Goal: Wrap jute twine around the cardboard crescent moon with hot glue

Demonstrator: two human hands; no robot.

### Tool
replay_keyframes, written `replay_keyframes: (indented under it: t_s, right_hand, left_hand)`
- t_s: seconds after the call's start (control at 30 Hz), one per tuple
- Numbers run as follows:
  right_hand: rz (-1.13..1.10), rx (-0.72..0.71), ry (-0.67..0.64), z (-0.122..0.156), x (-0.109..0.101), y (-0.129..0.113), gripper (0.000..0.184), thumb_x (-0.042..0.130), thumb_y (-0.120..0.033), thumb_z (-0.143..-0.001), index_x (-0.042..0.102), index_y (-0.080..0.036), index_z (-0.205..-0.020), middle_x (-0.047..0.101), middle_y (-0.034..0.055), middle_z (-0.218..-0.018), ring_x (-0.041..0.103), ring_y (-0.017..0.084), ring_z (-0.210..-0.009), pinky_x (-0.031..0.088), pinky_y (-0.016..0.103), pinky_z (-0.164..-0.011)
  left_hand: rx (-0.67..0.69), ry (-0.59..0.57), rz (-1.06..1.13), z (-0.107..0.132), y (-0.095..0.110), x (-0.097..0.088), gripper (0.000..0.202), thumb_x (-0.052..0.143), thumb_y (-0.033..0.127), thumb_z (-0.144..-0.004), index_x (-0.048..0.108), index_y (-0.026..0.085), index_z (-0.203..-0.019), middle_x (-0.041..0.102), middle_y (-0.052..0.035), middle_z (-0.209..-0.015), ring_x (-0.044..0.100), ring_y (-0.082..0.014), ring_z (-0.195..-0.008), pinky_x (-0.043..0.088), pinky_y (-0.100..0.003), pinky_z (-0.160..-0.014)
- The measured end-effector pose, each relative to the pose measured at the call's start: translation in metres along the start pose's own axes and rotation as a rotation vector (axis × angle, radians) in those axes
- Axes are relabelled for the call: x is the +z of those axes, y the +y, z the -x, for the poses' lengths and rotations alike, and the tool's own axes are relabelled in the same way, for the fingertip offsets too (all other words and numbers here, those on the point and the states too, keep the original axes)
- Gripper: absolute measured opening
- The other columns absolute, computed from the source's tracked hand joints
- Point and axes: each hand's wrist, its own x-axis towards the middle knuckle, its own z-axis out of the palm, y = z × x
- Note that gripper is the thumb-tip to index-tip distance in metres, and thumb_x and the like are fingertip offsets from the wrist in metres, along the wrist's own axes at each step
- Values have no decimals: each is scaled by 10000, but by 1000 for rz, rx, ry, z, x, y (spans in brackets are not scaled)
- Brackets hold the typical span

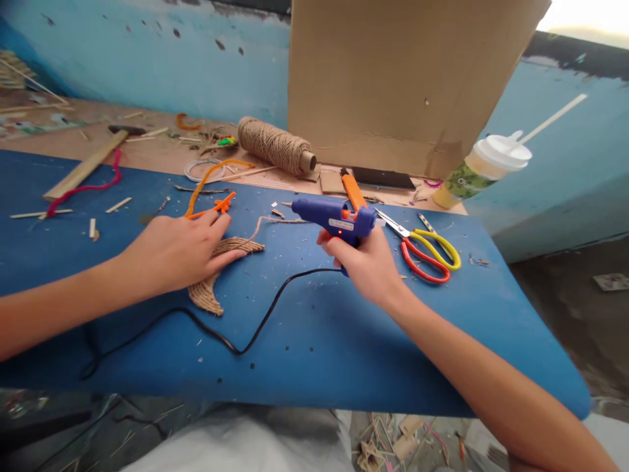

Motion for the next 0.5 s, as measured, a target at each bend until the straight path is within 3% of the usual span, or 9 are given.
replay_keyframes:
  t_s: [0.13, 0.27, 0.37, 0.5]
  right_hand:
    - [-23, 63, 11, -2, -7, 16, 179, 831, -378, -744, 733, -233, -785, 697, 1, -741, 605, 157, -577, 480, 331, -561]
    - [-16, 113, 8, -3, -14, 29, 182, 776, -403, -719, 677, -251, -732, 644, -1, -675, 596, 176, -609, 499, 345, -592]
    - [51, 164, -20, -2, -12, 37, 191, 771, -406, -694, 671, -245, -674, 631, 8, -619, 578, 185, -592, 484, 362, -591]
    - [150, 207, -25, 0, -8, 42, 233, 754, -407, -694, 590, -256, -625, 623, 8, -592, 553, 184, -580, 396, 358, -586]
  left_hand:
    - [116, 68, 45, 5, 9, 14, 389, 506, 495, -1190, 715, 173, -1125, 767, -122, -1055, 618, -215, -568, 216, -375, -521]
    - [208, 247, 82, 7, 23, 24, 317, 507, 394, -1204, 734, 200, -1097, 782, -83, -1053, 655, -215, -635, 319, -380, -565]
    - [263, 383, 131, 5, 21, 33, 282, 532, 369, -1206, 712, 201, -1070, 798, -63, -1023, 694, -221, -697, 430, -386, -646]
    - [332, 527, 268, 5, 11, 41, 276, 563, 400, -1226, 633, 156, -1336, 845, -80, -1145, 778, -217, -803, 521, -350, -689]
